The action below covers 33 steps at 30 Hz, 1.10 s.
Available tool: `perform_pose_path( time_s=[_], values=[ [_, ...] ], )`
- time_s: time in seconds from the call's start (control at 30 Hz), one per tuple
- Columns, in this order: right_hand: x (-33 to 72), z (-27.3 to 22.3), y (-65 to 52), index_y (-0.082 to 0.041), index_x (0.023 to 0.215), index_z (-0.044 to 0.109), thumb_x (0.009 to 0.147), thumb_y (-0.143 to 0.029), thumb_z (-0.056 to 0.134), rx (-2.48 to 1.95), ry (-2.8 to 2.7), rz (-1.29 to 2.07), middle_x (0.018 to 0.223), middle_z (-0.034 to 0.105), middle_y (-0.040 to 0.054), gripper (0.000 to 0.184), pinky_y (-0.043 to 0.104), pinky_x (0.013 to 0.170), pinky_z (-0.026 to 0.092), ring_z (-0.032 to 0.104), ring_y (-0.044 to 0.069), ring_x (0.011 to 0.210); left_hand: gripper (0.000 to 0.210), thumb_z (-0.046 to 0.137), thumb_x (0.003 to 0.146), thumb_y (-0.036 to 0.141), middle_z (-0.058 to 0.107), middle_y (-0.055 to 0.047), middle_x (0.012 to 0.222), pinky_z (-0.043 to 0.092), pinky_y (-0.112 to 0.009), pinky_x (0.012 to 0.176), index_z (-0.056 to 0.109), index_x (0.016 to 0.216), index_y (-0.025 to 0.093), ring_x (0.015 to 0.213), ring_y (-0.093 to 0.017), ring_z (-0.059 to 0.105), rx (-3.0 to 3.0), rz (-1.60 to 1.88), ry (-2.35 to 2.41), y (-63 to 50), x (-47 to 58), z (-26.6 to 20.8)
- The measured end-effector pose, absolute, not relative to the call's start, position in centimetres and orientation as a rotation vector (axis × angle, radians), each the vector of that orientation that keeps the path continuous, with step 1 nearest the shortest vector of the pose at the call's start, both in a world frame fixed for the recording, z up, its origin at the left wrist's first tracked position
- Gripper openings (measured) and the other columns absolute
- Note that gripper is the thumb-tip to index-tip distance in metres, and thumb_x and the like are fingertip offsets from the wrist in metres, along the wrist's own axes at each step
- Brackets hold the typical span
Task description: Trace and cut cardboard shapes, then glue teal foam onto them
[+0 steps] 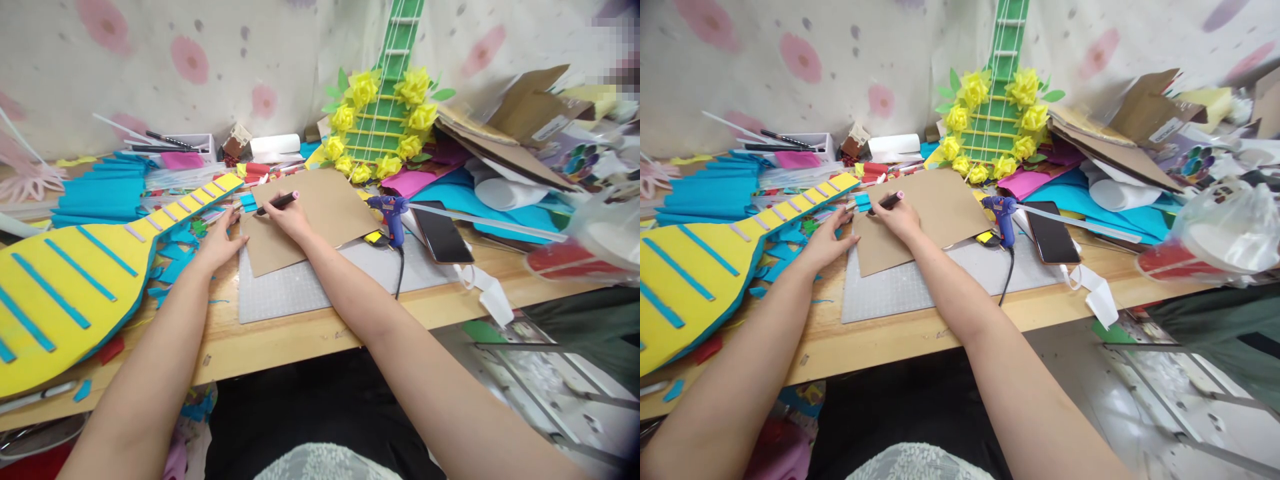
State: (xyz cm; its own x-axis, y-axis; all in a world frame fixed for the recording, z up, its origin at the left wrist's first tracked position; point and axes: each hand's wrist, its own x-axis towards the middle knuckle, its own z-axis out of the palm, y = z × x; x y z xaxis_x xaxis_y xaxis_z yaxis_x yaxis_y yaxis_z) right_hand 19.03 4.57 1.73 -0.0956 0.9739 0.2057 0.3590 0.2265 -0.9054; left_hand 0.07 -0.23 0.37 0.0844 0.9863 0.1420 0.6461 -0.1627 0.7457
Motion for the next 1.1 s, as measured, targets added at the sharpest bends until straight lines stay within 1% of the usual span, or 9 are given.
perform_pose_path(
  time_s=[0.17,0.33,0.5,0.67,0.9,1.1],
  values=[
    [19.14,1.85,4.68,-0.022,0.07,0.049,0.072,-0.042,0.054,-1.33,-1.547,0.858,0.068,0.058,-0.001,0.021,0.036,0.075,0.045,0.057,0.017,0.068,0.085,0.065,0.071,0.028,0.043,-0.014,0.142,0.029,-0.04,0.11,0.024,0.145,0.018,0.133,-0.025,0.038,1.864,0.896,1.602,-0.14,-0.08,0.16],
    [19.14,2.03,4.48,-0.022,0.072,0.051,0.073,-0.047,0.053,-1.304,-1.601,0.901,0.069,0.059,-0.0005,0.025,0.037,0.077,0.045,0.059,0.019,0.071,0.086,0.065,0.071,0.028,0.043,-0.017,0.142,0.028,-0.04,0.11,0.024,0.145,0.015,0.133,-0.026,0.038,1.87,0.888,1.604,-0.18,0.02,0.28],
    [19.16,2.17,4.41,-0.022,0.07,0.049,0.072,-0.042,0.054,-1.329,-1.584,0.886,0.068,0.057,-0.0005,0.021,0.038,0.077,0.045,0.058,0.019,0.072,0.085,0.064,0.071,0.027,0.043,-0.015,0.142,0.028,-0.04,0.11,0.024,0.145,0.016,0.133,-0.025,0.037,1.864,0.883,1.599,-0.29,0.16,0.48],
    [19.17,1.98,4.66,-0.022,0.07,0.048,0.071,-0.039,0.053,-1.332,-1.523,0.868,0.068,0.056,-0.0009,0.018,0.036,0.075,0.045,0.057,0.018,0.07,0.084,0.064,0.071,0.026,0.044,-0.013,0.142,0.028,-0.044,0.11,0.025,0.145,0.021,0.133,-0.026,0.038,1.858,0.884,1.607,-0.35,0.18,0.55],
    [19.13,1.76,4.59,-0.022,0.07,0.049,0.072,-0.046,0.053,-1.283,-1.601,0.892,0.066,0.056,-0.0012,0.024,0.034,0.073,0.044,0.056,0.017,0.067,0.085,0.064,0.071,0.026,0.044,-0.015,0.142,0.028,-0.041,0.11,0.025,0.145,0.018,0.133,-0.026,0.038,1.856,0.892,1.613,-0.34,0.19,0.48],
    [19.2,1.62,4.85,-0.022,0.069,0.047,0.071,-0.041,0.053,-1.317,-1.53,0.847,0.067,0.055,-0.0014,0.02,0.035,0.074,0.044,0.055,0.017,0.067,0.085,0.065,0.071,0.027,0.044,-0.014,0.142,0.028,-0.041,0.111,0.025,0.145,0.018,0.133,-0.025,0.038,1.861,0.904,1.593,-0.26,0.05,0.3]
  ],
)
